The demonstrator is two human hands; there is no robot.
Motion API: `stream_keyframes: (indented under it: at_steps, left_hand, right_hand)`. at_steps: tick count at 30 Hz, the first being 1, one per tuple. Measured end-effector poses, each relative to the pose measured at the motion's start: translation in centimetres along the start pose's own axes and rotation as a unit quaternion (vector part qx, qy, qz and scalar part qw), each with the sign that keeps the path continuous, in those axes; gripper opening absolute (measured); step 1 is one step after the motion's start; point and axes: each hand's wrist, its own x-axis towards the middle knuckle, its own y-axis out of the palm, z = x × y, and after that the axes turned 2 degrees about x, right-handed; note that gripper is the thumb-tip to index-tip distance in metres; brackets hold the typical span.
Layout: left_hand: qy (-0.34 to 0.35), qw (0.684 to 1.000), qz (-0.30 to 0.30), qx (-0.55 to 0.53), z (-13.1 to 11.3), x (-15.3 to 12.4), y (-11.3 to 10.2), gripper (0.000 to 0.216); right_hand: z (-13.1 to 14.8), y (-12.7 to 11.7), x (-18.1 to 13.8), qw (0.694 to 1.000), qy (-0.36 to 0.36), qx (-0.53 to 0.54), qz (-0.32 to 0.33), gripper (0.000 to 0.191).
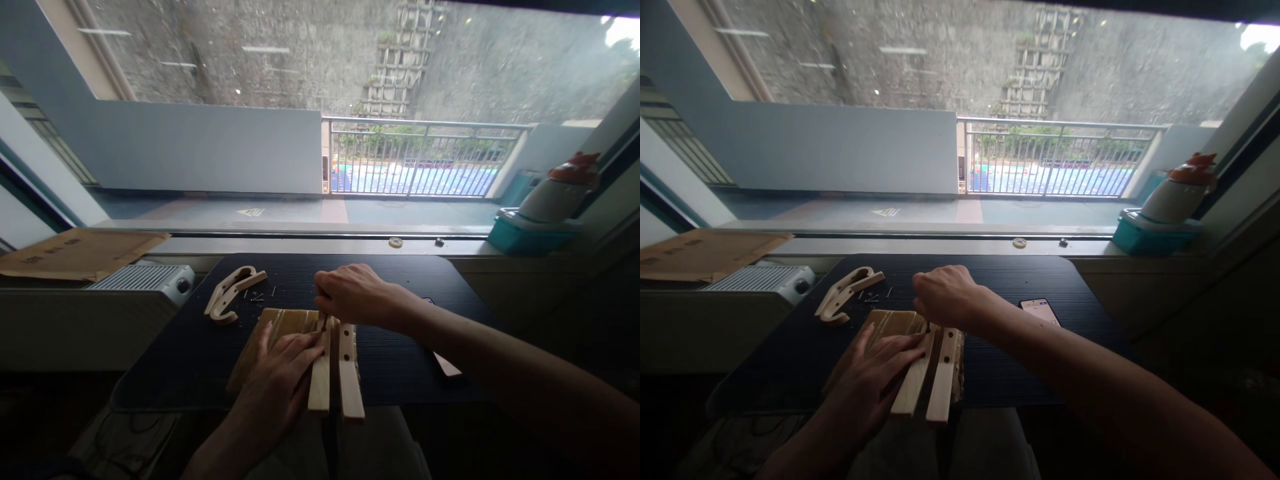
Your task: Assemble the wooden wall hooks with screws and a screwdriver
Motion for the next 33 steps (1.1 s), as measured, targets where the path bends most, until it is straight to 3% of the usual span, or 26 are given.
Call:
stream_keyframes:
  at_steps: [4,8,11,16,21,25,29,33]
  left_hand:
    - [0.005,1.000,-0.004,-0.001,0.1,-0.1,0.0,0.034]
    - [0.008,1.000,-0.010,0.004,0.4,-0.1,0.2,0.036]
    - [0.006,1.000,-0.011,0.005,0.4,-0.1,0.3,0.036]
    - [0.004,1.000,-0.009,0.003,0.4,-0.1,0.4,0.036]
    - [0.003,1.000,-0.014,0.003,0.4,0.0,0.5,0.035]
    - [-0.001,1.000,-0.009,0.002,0.2,0.1,0.2,0.034]
    - [0.001,1.000,-0.013,0.001,0.1,0.0,0.0,0.035]
    - [-0.001,1.000,-0.004,0.004,0.1,-0.1,0.1,0.037]
  right_hand:
    - [-0.4,-1.0,-1.0,0.997,-0.054,0.015,0.056,0.022]
    - [-0.5,-1.4,-1.6,0.990,-0.136,-0.001,0.044,0.015]
    - [-0.5,-1.2,-1.5,0.987,-0.158,-0.007,0.039,0.014]
    - [-0.6,0.0,-1.1,0.989,-0.146,0.016,0.011,0.017]
    - [-0.8,1.3,-0.4,0.998,-0.049,0.020,-0.046,0.022]
    - [-0.7,1.0,-0.2,1.000,-0.011,0.002,-0.028,0.026]
    - [-0.5,-0.6,-1.0,0.999,-0.015,-0.025,0.017,0.031]
    - [-0.4,-2.0,-1.9,0.996,-0.087,-0.014,0.033,0.022]
